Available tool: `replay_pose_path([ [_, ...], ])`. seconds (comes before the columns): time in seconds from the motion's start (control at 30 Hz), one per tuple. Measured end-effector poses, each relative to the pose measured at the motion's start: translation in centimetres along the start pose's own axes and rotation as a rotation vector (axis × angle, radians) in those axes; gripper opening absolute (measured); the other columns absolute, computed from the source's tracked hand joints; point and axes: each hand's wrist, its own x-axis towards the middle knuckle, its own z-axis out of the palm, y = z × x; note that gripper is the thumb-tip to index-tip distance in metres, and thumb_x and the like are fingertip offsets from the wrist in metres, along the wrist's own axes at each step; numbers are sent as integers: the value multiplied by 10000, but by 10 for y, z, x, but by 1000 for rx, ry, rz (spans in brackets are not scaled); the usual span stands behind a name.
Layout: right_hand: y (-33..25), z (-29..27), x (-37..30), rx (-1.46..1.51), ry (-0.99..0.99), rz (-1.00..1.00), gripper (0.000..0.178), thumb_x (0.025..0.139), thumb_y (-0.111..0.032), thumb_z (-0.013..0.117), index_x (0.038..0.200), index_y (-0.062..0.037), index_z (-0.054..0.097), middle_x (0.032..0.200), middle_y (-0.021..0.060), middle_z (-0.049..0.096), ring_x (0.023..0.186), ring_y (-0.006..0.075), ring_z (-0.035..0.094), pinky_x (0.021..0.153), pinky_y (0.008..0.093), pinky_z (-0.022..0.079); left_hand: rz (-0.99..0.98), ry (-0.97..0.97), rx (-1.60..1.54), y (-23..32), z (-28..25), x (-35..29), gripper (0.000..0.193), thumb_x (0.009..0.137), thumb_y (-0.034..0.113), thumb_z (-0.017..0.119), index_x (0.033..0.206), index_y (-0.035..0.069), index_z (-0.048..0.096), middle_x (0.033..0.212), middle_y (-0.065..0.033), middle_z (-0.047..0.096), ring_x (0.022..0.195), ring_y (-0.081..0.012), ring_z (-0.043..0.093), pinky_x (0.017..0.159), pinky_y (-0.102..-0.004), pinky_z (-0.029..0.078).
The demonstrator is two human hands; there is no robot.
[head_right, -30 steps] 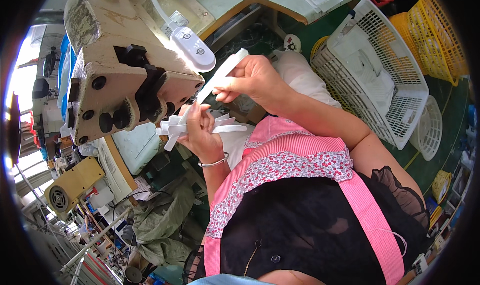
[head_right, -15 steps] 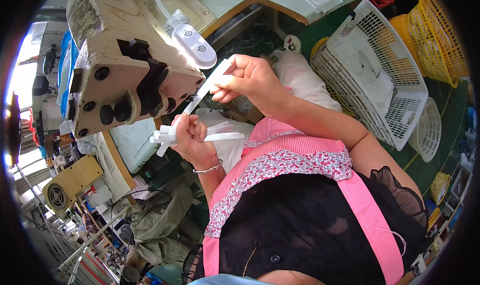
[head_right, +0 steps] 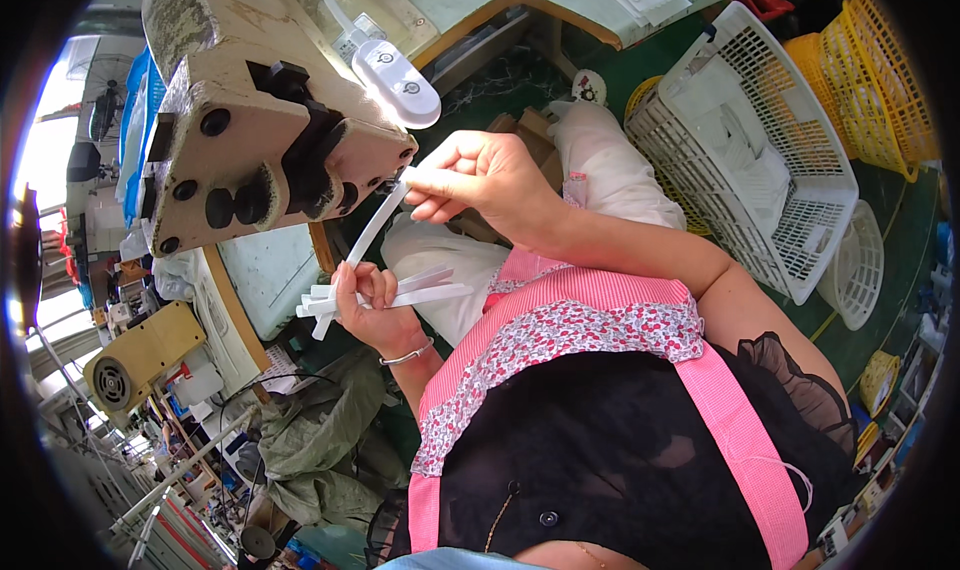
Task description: The person stitches white fabric strips together using an industrial sewing machine, likely as part of a shoe assembly process.
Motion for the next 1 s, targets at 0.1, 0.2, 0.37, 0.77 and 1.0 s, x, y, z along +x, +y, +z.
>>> replay_pose_path([
  [0.1,0,4,-2,-23,-7,1,163,918,-114,694,977,33,658,888,114,719,770,154,712,687,258,589,8,6,20,-1,-6,-2,189,976,165,553,851,22,552,689,-39,551,443,-50,309,421,-208,247],
  [0.2,-1,5,-2,-47,-6,-11,157,918,-112,691,969,33,657,883,113,719,766,155,712,682,258,589,-5,84,27,0,6,-6,257,939,167,537,739,7,560,543,27,351,434,-53,275,431,-226,188],
  [0.37,3,20,-4,-61,-48,21,145,918,-108,687,961,27,655,878,112,716,753,161,712,673,263,590,40,113,11,4,-9,-10,175,986,147,524,986,-18,581,600,43,348,454,-30,271,422,-218,211],
  [0.77,57,-39,-48,-206,-58,49,55,950,-9,611,955,19,564,883,147,707,778,172,717,711,284,607,-26,13,-306,16,-30,0,316,968,294,648,1082,-1,663,658,74,319,496,-18,256,456,-193,248],
  [1.0,68,-57,-63,-242,-173,99,54,957,0,596,973,27,552,908,165,705,800,184,720,721,300,611,-57,-180,-307,6,-30,0,290,995,263,609,1078,-8,671,612,58,395,496,-33,301,481,-225,284],
])
